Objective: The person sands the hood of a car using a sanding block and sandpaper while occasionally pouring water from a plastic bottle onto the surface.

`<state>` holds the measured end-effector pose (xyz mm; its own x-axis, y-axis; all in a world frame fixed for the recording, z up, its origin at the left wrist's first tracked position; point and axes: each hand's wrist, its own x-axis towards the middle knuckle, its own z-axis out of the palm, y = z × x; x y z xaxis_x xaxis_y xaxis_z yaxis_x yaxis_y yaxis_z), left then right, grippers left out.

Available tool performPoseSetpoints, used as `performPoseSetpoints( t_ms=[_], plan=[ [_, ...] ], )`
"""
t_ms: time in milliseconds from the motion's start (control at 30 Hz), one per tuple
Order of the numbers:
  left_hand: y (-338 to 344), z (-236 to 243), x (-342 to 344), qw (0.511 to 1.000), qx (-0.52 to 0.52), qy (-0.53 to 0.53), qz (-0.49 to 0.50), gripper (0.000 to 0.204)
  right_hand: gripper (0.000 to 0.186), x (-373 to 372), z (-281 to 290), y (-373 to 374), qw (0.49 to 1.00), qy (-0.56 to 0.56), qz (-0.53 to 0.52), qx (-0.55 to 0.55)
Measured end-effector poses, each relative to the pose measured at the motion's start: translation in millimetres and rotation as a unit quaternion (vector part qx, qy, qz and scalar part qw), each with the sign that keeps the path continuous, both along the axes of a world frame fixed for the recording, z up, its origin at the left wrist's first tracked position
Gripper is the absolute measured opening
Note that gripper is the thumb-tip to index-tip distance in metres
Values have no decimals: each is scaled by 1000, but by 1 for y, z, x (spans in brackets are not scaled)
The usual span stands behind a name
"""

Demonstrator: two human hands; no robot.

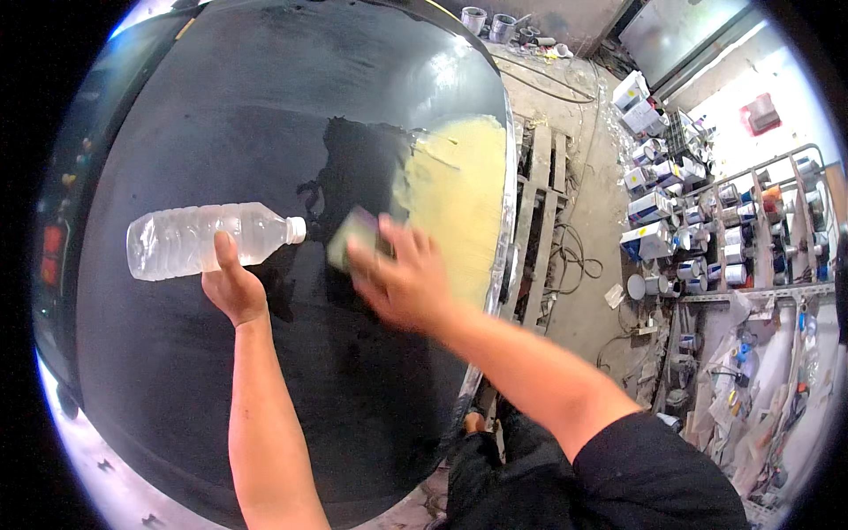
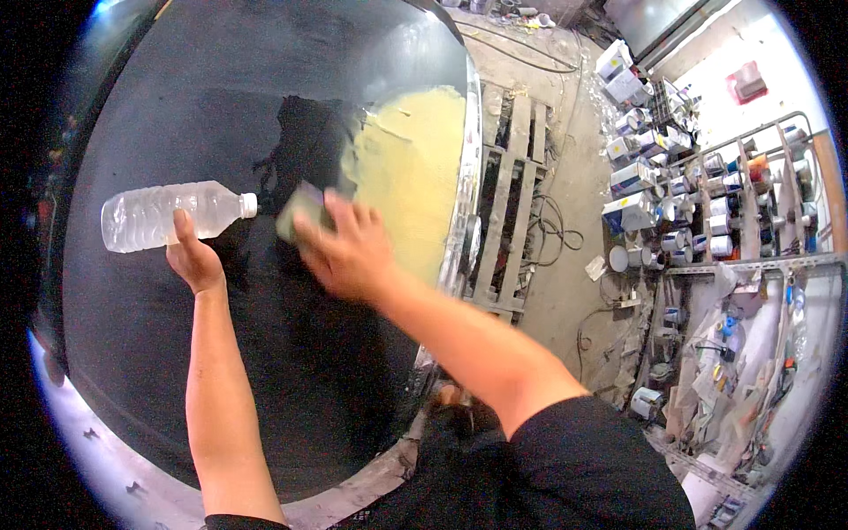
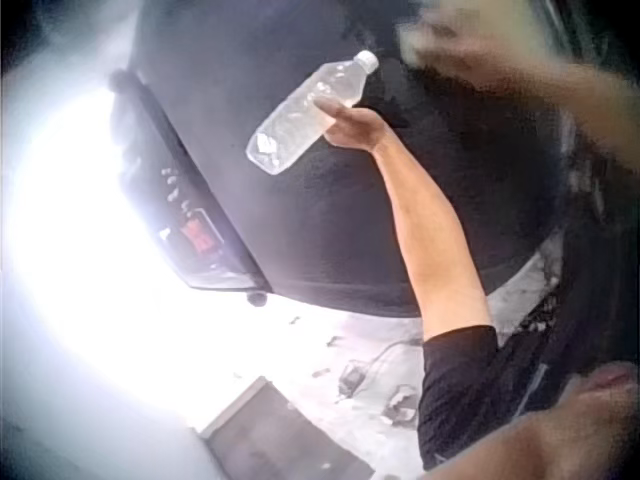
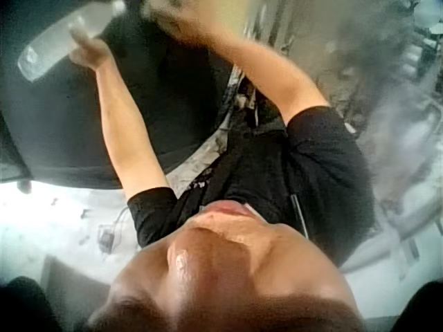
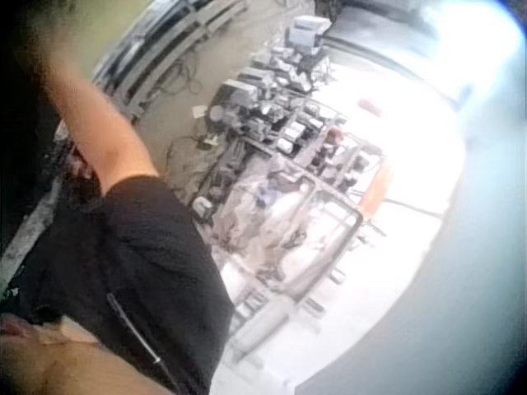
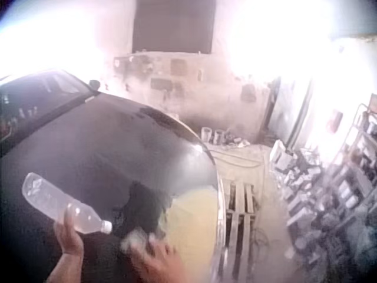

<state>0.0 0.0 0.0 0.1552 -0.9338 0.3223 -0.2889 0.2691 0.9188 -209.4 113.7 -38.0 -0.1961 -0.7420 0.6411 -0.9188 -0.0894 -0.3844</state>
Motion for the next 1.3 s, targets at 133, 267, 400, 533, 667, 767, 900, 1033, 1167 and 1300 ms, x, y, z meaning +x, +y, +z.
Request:
performPoseSetpoints(
  t_ms=[133,267,400,533,667,767,900,1033,1167,1300],
  plan=[
    [5,-4,0,1000,20,-14,-14,68,43,-31,12,-41,997,-6,-79,25],
    [-6,-4,27,997,14,-75,-3,69,45,24,-8,27,999,-44,6,16],
    [-3,3,16,997,21,-80,7,71,58,43,-18,110,997,-42,44,45],
    [-4,11,5,996,21,-92,-5,73,53,1,10,22,999,-25,-26,26],
    [-4,6,-3,992,5,-120,29,69,49,-14,20,-12,996,-42,-76,37],
    [-8,3,26,987,2,-157,39,71,55,30,-7,69,997,-61,8,36],
    [-4,9,12,989,9,-139,48,76,57,37,-24,141,997,-49,31,51],
    [-6,7,3,989,5,-141,40,79,43,-3,9,26,998,-32,-46,12],
    [-5,6,5,989,27,-142,40,80,46,-6,10,13,997,-54,-47,27],
    [0,14,16,986,22,-157,45,81,55,25,-28,143,996,-59,21,71]
  ],
)
